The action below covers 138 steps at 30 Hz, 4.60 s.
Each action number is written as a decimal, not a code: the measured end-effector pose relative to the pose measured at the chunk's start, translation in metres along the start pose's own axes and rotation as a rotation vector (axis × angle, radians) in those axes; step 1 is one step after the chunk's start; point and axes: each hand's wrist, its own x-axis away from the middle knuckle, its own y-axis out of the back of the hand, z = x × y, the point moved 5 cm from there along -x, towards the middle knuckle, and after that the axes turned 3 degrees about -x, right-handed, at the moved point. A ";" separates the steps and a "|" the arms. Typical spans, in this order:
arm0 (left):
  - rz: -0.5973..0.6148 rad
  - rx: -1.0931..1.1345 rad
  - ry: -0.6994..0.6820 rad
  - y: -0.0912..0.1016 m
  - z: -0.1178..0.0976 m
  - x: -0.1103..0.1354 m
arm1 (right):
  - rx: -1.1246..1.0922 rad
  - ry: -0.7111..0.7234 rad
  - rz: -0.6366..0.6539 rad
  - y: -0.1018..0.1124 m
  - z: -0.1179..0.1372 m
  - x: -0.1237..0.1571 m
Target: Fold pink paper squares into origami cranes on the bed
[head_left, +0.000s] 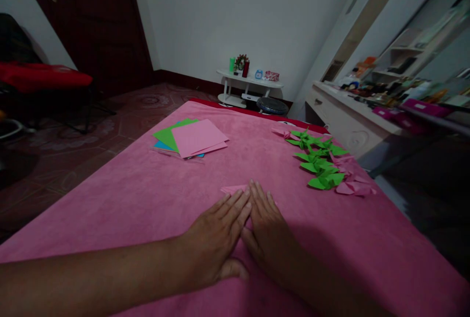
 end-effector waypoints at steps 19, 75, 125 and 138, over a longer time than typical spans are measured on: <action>0.072 0.063 0.137 -0.001 0.000 0.005 | 0.064 -0.005 0.001 -0.005 -0.002 -0.003; -0.083 -0.015 -0.094 0.021 0.039 -0.040 | -0.232 0.096 -0.039 0.030 -0.044 -0.015; -0.271 0.172 0.059 0.014 0.048 -0.035 | -0.485 -0.140 -0.154 0.018 -0.041 -0.011; -0.231 0.047 -0.005 0.010 0.042 -0.031 | -0.590 -0.140 -0.199 0.023 -0.043 -0.013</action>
